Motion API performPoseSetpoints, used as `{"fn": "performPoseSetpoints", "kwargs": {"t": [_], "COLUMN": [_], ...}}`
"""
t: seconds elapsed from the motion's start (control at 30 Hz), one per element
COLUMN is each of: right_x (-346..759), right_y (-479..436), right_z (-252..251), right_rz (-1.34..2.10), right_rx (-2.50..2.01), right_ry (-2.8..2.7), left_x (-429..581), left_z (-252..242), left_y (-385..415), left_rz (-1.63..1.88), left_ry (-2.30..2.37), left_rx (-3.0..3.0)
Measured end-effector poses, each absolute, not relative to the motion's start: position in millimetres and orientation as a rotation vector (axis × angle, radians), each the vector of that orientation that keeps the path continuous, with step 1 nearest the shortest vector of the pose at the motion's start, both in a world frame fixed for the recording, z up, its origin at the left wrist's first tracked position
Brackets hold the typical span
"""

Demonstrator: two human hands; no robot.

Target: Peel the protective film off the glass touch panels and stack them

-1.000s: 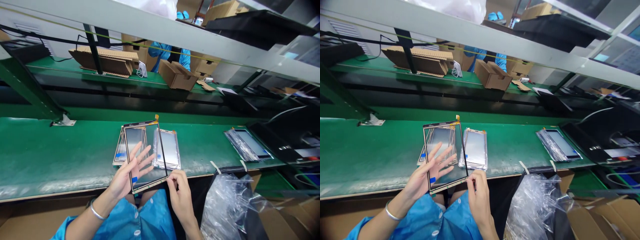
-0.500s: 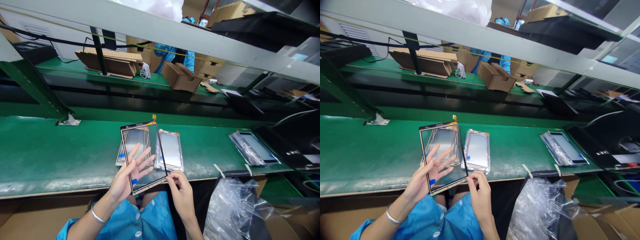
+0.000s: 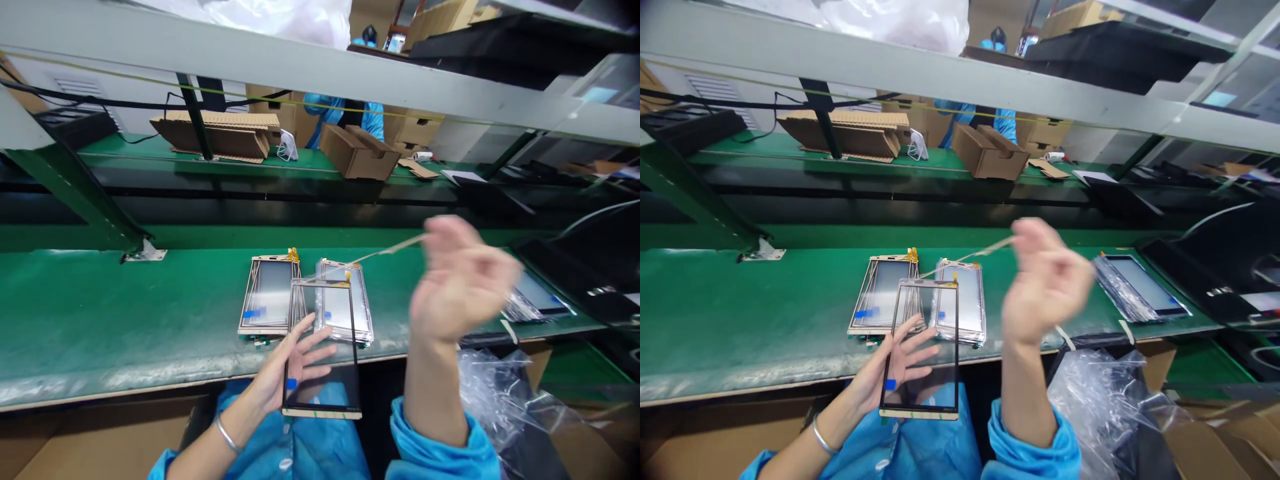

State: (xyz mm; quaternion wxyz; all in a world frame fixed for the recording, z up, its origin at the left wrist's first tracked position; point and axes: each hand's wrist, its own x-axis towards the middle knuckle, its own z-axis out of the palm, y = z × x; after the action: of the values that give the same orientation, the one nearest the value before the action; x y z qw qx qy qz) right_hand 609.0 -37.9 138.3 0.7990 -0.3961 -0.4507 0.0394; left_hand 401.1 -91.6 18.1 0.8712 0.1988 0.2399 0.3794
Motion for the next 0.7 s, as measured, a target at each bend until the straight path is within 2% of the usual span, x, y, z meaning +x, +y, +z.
{"fn": "performPoseSetpoints", "kwargs": {"t": [0.07, 0.1, 0.13, 0.23, 0.33, 0.7], "right_x": [629, 633, 633, 607, 574, 569], "right_y": [-43, -53, -66, -112, -145, -144], "right_z": [130, 119, 103, 45, 5, 4], "right_rz": [-0.467, -0.567, -0.514, 0.205, 0.670, 0.741], "right_rx": [-0.842, -0.890, -0.990, -1.369, -1.352, -1.328], "right_ry": [-0.769, -0.753, -0.827, -1.202, -1.203, -1.183], "left_x": [395, 391, 388, 382, 384, 388], "left_z": [23, 26, 29, 39, 46, 50], "left_y": [-90, -88, -85, -78, -78, -99], "left_rz": [0.837, 0.876, 0.925, 1.086, 1.183, 1.231], "left_ry": [0.531, 0.548, 0.562, 0.592, 0.612, 0.648], "left_rx": [0.474, 0.502, 0.525, 0.583, 0.646, 0.806]}}
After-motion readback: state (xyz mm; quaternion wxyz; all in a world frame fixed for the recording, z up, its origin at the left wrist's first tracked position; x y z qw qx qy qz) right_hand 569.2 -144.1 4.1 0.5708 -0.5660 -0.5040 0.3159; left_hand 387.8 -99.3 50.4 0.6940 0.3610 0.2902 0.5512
